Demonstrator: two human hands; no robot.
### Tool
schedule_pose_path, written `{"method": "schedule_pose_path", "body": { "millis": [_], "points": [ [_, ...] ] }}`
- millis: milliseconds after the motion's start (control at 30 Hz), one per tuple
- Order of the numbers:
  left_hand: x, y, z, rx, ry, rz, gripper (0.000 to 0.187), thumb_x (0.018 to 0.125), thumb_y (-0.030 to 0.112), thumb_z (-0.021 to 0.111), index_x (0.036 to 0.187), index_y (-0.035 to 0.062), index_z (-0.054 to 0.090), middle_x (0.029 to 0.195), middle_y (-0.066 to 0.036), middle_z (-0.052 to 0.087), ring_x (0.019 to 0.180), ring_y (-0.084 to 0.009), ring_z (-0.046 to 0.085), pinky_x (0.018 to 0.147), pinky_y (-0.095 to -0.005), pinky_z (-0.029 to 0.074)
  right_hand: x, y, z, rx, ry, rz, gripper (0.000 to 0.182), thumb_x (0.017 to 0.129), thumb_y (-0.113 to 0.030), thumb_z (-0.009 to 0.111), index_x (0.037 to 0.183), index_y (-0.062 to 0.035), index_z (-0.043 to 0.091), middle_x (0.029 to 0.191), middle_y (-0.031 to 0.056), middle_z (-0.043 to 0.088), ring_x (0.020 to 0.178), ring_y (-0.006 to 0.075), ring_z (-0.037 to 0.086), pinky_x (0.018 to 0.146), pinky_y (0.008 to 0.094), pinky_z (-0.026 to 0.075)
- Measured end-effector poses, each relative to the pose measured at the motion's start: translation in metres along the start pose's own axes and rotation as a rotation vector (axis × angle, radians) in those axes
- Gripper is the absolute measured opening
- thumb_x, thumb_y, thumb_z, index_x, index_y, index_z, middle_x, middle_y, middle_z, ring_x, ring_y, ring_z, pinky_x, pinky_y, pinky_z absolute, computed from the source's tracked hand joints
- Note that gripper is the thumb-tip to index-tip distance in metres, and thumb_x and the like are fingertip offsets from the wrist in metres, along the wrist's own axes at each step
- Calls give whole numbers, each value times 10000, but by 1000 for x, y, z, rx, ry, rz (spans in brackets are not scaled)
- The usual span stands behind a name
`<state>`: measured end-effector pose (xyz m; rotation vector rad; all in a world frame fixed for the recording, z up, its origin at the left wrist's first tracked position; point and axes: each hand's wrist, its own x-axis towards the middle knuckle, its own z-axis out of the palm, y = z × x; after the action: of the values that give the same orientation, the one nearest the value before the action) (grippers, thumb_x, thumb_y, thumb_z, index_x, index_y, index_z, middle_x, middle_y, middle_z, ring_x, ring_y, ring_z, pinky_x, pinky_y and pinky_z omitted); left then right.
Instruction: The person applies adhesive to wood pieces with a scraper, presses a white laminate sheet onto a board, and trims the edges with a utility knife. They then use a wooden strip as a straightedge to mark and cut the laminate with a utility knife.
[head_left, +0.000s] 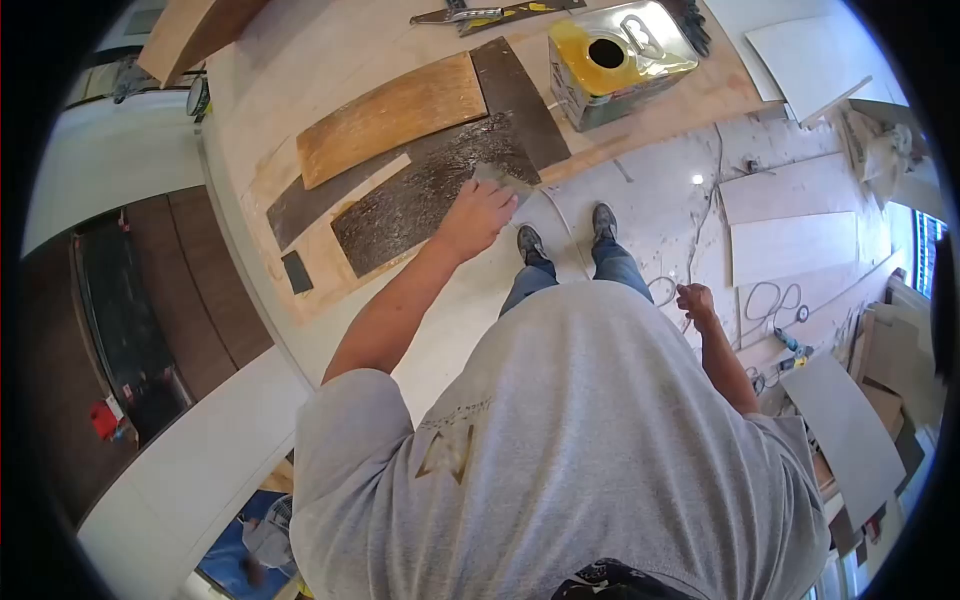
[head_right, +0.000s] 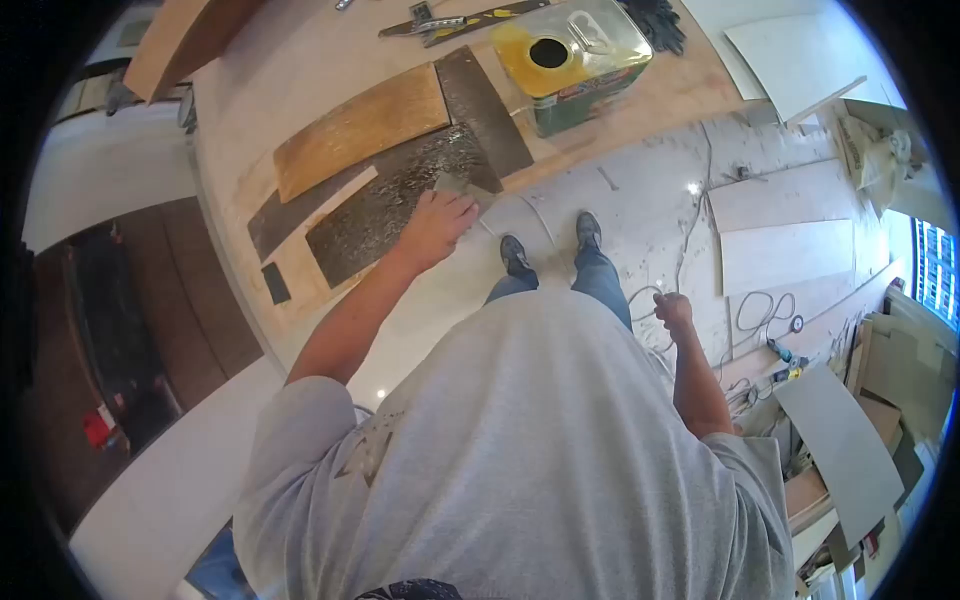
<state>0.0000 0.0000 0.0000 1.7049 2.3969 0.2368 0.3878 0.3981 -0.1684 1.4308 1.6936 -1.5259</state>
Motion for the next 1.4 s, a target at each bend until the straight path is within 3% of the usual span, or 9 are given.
{"method": "schedule_pose_path", "body": {
  "millis": [67,100,167,467,567,867,967,1067,1400],
  "points": [
    [-2,-2,-16,13,-34,-18,425,720,61,645,1144,79,644,1191,-44,623,1091,-259,543,894,-423,403,-1,-2,5,-39,7,46,299,882,-336,680,773,-68,601,637,17,544,455,131,412,406,322,314],
    [42,8,1,-29,124,1,412,721,63,644,1133,80,649,1180,-43,626,1081,-257,544,888,-421,402,5,-17,-54,-79,106,45,298,877,-336,681,771,-67,605,637,17,546,458,131,417,408,321,316],
    [40,3,-8,-36,228,-19,388,723,68,641,1110,84,657,1157,-41,634,1061,-252,545,877,-416,400,7,-10,-36,-85,96,108,297,867,-335,684,767,-65,612,637,16,551,463,131,427,412,320,320],
    [10,-17,-29,40,23,-2,226,713,110,662,938,116,669,1001,-11,642,988,-240,557,851,-401,414,2,-12,7,-75,26,91,246,857,-294,683,830,-52,650,662,35,593,499,134,487,433,305,377],
    [30,-18,-29,39,182,-11,173,712,127,671,882,123,644,953,-13,632,952,-242,557,844,-400,413,4,-11,13,-115,39,100,251,858,-302,686,829,-57,645,676,31,604,514,130,506,432,297,374],
    [8,-1,-17,36,19,-59,273,734,121,650,1006,115,662,1002,-17,618,972,-241,544,829,-416,415,1,-21,19,-52,23,17,253,870,-300,687,830,-55,644,690,35,623,545,126,540,441,293,390],
    [22,2,-14,102,257,-121,306,737,121,647,1042,119,667,1052,-19,631,982,-241,546,839,-416,417,1,-19,20,-148,22,82,268,870,-312,685,823,-52,639,700,30,634,551,130,556,445,294,409],
    [34,-10,3,165,315,-45,264,772,136,613,1024,101,683,966,-26,619,953,-235,547,831,-394,425,4,-18,19,-176,-11,85,273,873,-313,676,835,-45,648,718,38,647,566,139,573,461,302,433],
    [41,-30,-16,3,426,-44,284,708,81,657,984,129,703,1073,-12,683,1012,-241,586,922,-439,412,3,-22,13,-84,32,65,272,868,-317,672,818,-51,652,669,27,611,500,130,508,426,301,379]
  ]
}}
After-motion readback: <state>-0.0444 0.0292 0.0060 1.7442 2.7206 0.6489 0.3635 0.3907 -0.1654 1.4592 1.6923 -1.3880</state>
